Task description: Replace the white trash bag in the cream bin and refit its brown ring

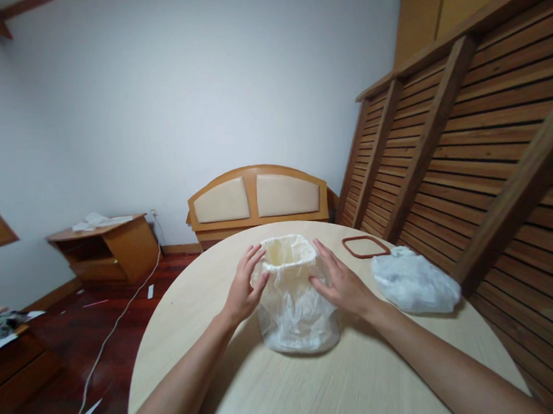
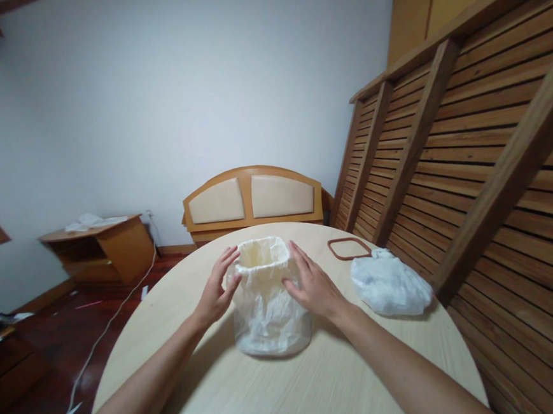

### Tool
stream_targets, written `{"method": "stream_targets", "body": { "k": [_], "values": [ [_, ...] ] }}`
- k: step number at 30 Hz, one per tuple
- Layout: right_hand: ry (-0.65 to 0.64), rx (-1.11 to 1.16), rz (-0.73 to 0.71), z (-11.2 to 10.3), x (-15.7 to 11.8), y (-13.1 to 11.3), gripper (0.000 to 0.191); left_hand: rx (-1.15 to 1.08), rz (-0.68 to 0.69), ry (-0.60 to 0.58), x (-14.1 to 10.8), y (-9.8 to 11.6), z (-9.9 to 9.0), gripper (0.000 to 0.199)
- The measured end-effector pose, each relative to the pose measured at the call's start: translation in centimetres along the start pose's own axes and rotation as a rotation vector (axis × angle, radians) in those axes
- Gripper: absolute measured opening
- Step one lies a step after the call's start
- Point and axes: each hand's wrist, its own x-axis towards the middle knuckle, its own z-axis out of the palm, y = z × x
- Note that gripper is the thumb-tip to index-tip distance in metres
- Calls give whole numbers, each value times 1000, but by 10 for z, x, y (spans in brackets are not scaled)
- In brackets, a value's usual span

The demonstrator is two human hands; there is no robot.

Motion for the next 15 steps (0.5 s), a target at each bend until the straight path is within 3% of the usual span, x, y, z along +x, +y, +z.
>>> {"method": "stream_targets", "body": {
  "k": [5,9,15],
  "values": [
    [-7,-57,-22,1,2,1,71,46,50,-5,-1,-4,3,36],
    [79,-160,-1,-2,5,0,66,114,109,17,0,4,3,29],
    [109,-121,-168,-8,6,-32,60,84,150,-61,1,20,3,38]
  ]
}}
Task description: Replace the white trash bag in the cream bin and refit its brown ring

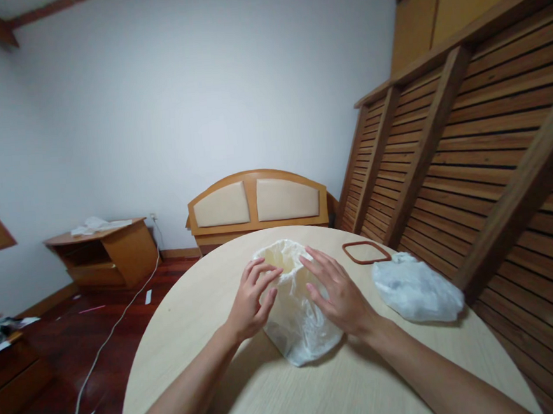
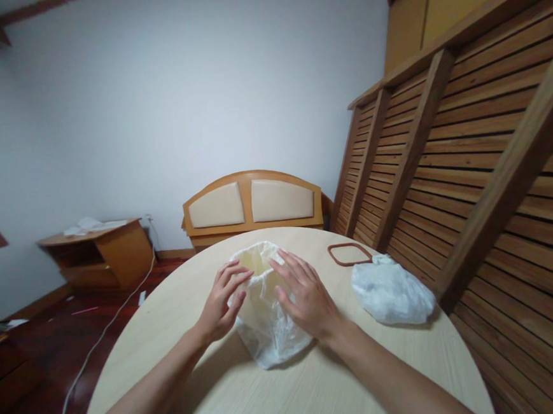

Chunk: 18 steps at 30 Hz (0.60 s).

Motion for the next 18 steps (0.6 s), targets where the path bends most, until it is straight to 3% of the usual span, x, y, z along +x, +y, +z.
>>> {"method": "stream_targets", "body": {
  "k": [5,13,18],
  "values": [
    [-54,67,-7,7,0,-18,55,-23,-7,-10,0,8,4,45],
    [-87,95,38,12,-1,-8,40,59,-1,66,1,-4,3,33],
    [-92,88,21,14,-2,-3,41,33,-10,55,-4,-14,2,45]
  ]
}}
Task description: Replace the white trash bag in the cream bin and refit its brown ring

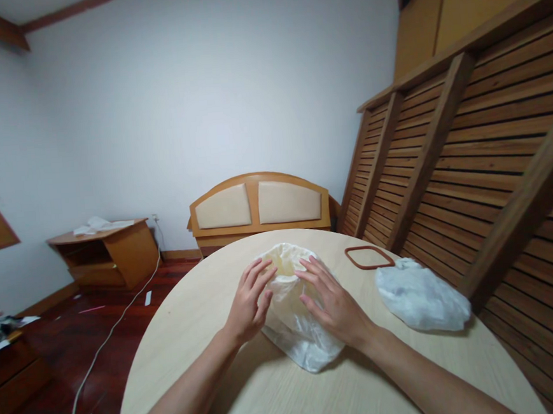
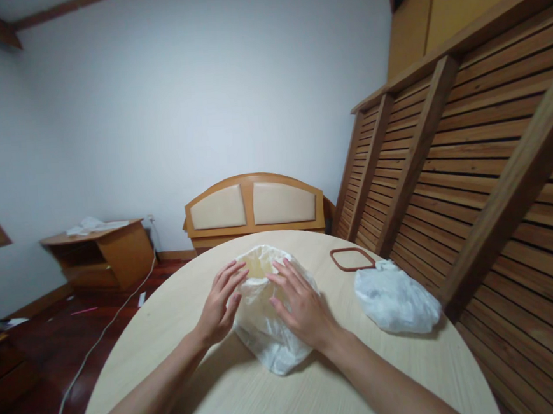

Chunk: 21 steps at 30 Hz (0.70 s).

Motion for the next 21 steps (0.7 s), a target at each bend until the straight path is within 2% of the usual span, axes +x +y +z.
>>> {"method": "stream_targets", "body": {
  "k": [6,10,16,21],
  "values": [
    [-2,-33,-21,1,-1,2,43,108,-34,-43,-5,-1,16,66],
    [-1,-60,-35,0,-2,4,45,210,-4,-21,-9,3,27,78],
    [-1,-81,-62,-1,-3,6,49,193,61,-37,-12,9,27,81],
    [8,-58,-69,-6,-2,11,49,155,107,-43,-12,8,20,70]
  ]
}}
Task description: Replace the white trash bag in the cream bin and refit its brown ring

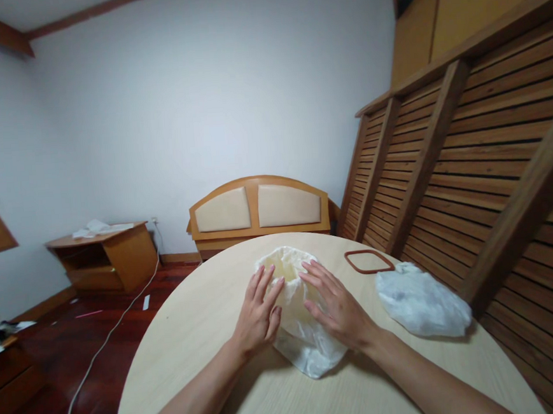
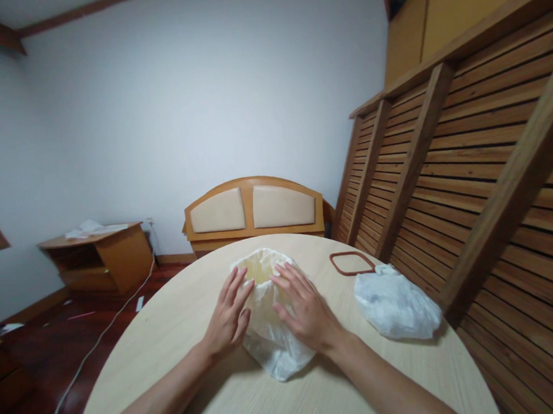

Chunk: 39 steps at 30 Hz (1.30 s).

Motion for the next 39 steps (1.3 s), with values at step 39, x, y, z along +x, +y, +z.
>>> {"method": "stream_targets", "body": {
  "k": [39],
  "values": [
    [-410,-418,895,24,6,141,31,-446,-531,208,3,-25,10,46]
  ]
}}
